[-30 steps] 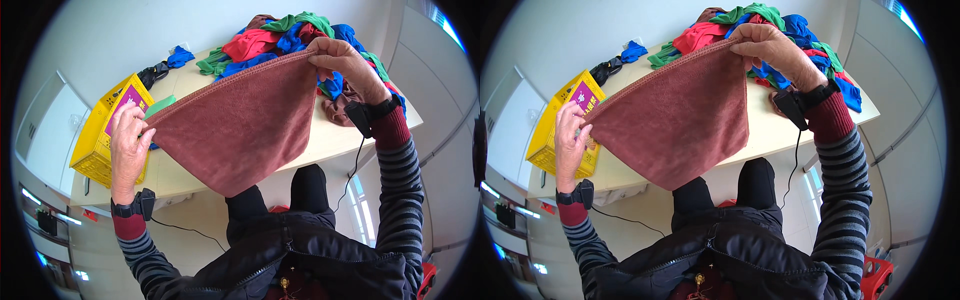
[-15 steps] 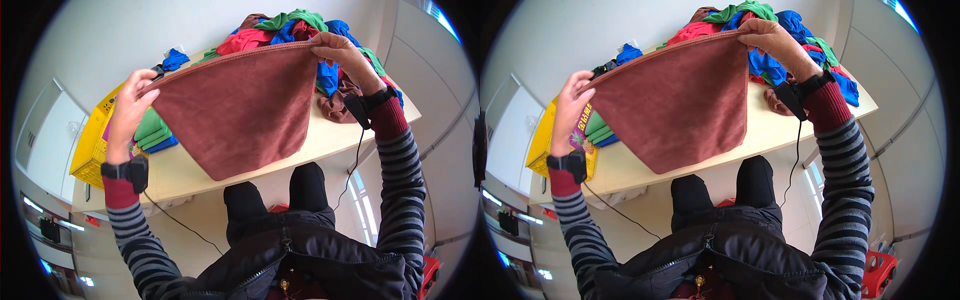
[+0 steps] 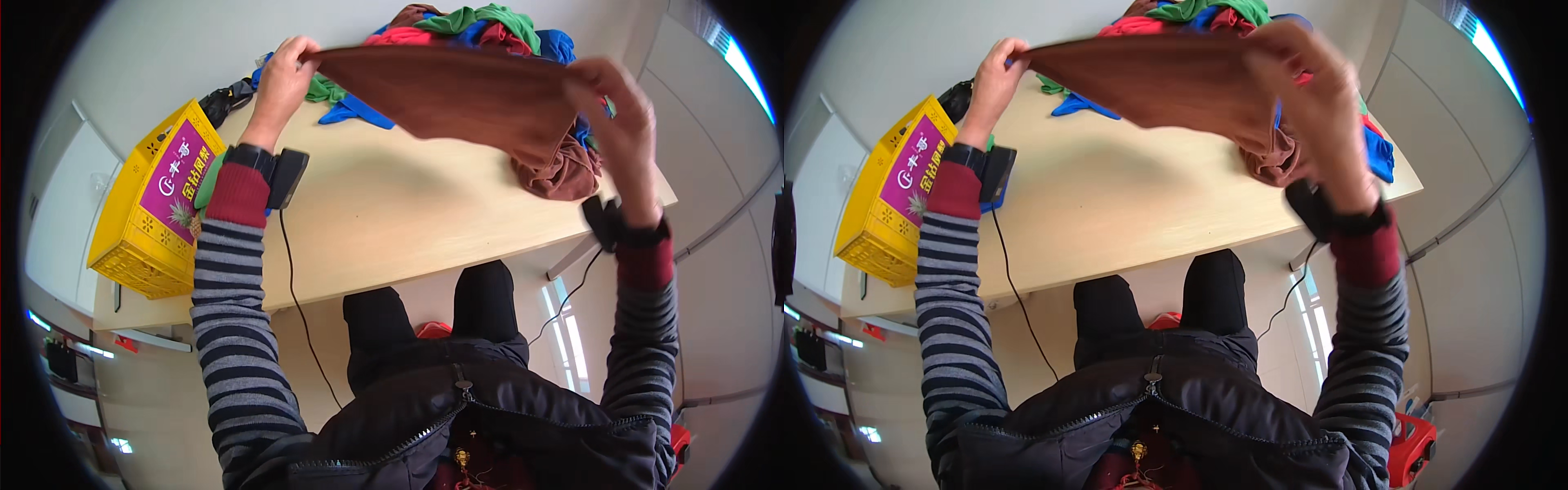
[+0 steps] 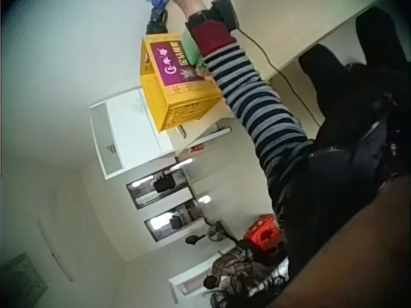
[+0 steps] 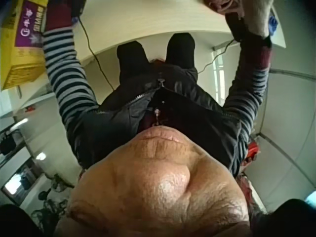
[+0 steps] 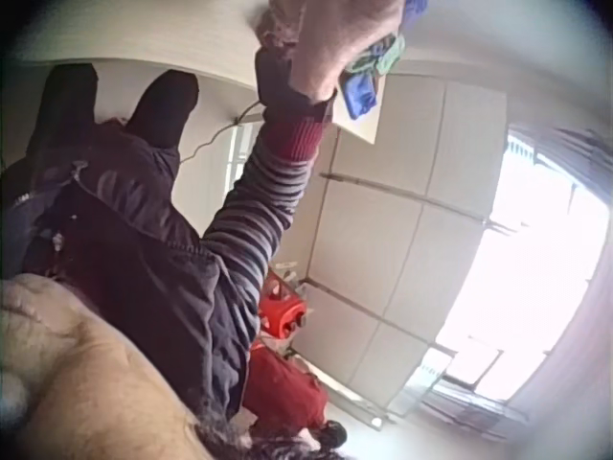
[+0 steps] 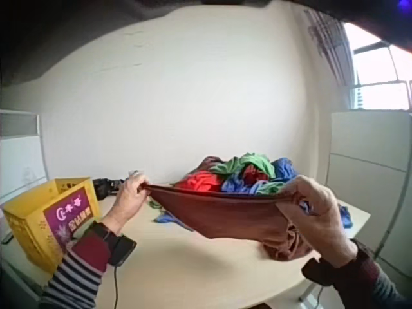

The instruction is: Folding different colored cloths and stacking them on a table.

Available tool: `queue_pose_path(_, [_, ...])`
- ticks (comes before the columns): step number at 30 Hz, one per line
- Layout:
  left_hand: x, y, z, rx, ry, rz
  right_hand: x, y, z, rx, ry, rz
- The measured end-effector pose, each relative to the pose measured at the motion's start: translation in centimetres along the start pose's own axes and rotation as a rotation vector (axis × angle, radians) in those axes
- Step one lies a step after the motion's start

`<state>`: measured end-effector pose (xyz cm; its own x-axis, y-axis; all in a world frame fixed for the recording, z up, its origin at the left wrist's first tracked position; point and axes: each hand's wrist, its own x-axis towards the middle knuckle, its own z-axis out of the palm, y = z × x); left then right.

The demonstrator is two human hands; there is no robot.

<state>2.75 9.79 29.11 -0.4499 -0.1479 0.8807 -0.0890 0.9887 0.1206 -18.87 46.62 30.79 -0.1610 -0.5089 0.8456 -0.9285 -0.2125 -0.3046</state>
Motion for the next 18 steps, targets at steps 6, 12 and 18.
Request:
queue_pose_path(6, [-17.5, -9.9, -1.2, 0.334, -0.379, -0.334, -11.6, -5.0, 16.6, 0.294, -0.304, 0.003])
queue_pose_path(12, [-26.5, 6.1, -1.4, -0.476, -0.521, -0.668, -19.7, -3.7, 27.2, 0.362, -0.445, 0.224])
queue_pose_path(18, [-30.5, 12.6, -1.2, -0.271, -0.470, -0.721, -19.6, -5.1, 28.7, 0.537, -0.526, 0.330])
